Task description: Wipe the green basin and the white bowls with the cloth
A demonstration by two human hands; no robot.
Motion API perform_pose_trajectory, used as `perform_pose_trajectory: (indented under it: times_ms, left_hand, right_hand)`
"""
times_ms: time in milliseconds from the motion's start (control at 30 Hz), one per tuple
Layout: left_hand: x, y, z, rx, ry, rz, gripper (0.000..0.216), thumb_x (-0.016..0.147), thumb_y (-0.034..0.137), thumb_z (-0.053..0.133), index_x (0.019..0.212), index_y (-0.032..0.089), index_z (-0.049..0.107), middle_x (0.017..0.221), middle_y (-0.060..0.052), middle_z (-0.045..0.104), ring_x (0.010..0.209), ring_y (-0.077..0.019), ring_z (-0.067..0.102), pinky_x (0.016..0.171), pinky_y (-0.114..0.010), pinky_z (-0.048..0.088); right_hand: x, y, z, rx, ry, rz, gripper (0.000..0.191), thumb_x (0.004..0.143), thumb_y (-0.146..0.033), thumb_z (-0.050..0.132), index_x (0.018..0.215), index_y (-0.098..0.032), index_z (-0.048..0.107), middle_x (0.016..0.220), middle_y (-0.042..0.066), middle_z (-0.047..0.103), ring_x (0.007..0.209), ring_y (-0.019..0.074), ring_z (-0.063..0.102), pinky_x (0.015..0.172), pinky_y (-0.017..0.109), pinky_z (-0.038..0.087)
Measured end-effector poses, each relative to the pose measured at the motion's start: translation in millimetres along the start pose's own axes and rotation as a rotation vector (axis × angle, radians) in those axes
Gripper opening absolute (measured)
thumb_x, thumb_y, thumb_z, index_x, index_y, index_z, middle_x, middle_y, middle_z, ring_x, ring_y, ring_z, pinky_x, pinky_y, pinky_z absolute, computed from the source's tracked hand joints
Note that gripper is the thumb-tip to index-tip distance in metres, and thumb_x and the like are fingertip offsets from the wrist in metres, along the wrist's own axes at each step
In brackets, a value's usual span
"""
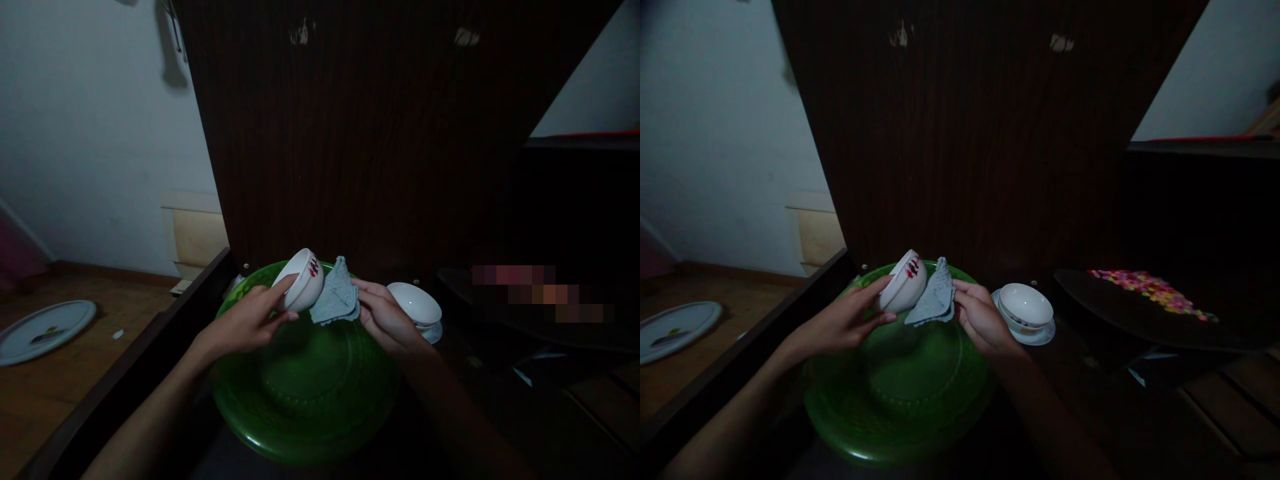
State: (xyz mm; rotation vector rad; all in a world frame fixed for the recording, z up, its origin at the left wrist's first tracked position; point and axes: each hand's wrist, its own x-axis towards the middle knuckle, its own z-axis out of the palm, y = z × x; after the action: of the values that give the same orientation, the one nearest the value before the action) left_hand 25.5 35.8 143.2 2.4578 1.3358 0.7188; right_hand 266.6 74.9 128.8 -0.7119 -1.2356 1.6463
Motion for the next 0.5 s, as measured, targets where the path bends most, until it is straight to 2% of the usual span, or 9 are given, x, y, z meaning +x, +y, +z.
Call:
perform_pose_trajectory:
  times_ms: [67, 233, 367, 500]
  left_hand:
    - [2, -7, -2, 0.083, -0.05, -0.014, 0.055, 0.09, 0.032, 0.052, 0.142, 0.014, 0.046, 0.091, -0.01, 0.066, 0.081, -0.0246, 0.06, 0.075, -0.034, 0.046]
    - [2, -16, 1, 0.307, -0.228, -0.06, 0.058, 0.08, 0.013, 0.054, 0.138, 0.017, 0.052, 0.096, -0.013, 0.069, 0.091, -0.0291, 0.064, 0.08, -0.036, 0.047]
    - [-1, -19, 4, 0.303, -0.335, -0.068, 0.061, 0.076, 0.008, 0.055, 0.136, 0.017, 0.056, 0.102, -0.014, 0.071, 0.096, -0.0299, 0.065, 0.083, -0.037, 0.048]
    - [-1, -26, 6, 0.281, -0.369, -0.061, 0.058, 0.076, 0.009, 0.055, 0.133, 0.018, 0.061, 0.102, -0.013, 0.071, 0.096, -0.0285, 0.066, 0.083, -0.036, 0.049]
  right_hand:
    - [-2, -7, 0, -0.003, 0.063, -0.041, 0.024, 0.07, -0.033, 0.074, 0.089, -0.018, 0.075, 0.093, 0.01, 0.078, 0.094, 0.0266, 0.073, 0.082, 0.038, 0.059]
    - [-9, -20, -9, -0.039, 0.212, -0.148, 0.025, 0.068, -0.027, 0.073, 0.092, -0.02, 0.074, 0.092, 0.005, 0.078, 0.093, 0.0248, 0.073, 0.08, 0.036, 0.058]
    - [-14, -19, -18, -0.082, 0.236, -0.167, 0.02, 0.063, -0.023, 0.073, 0.083, -0.02, 0.075, 0.087, 0.004, 0.078, 0.085, 0.0235, 0.072, 0.075, 0.035, 0.058]
    - [-18, -12, -27, -0.141, 0.295, -0.183, 0.015, 0.062, -0.026, 0.074, 0.075, -0.019, 0.075, 0.081, 0.005, 0.077, 0.078, 0.0225, 0.071, 0.071, 0.034, 0.057]
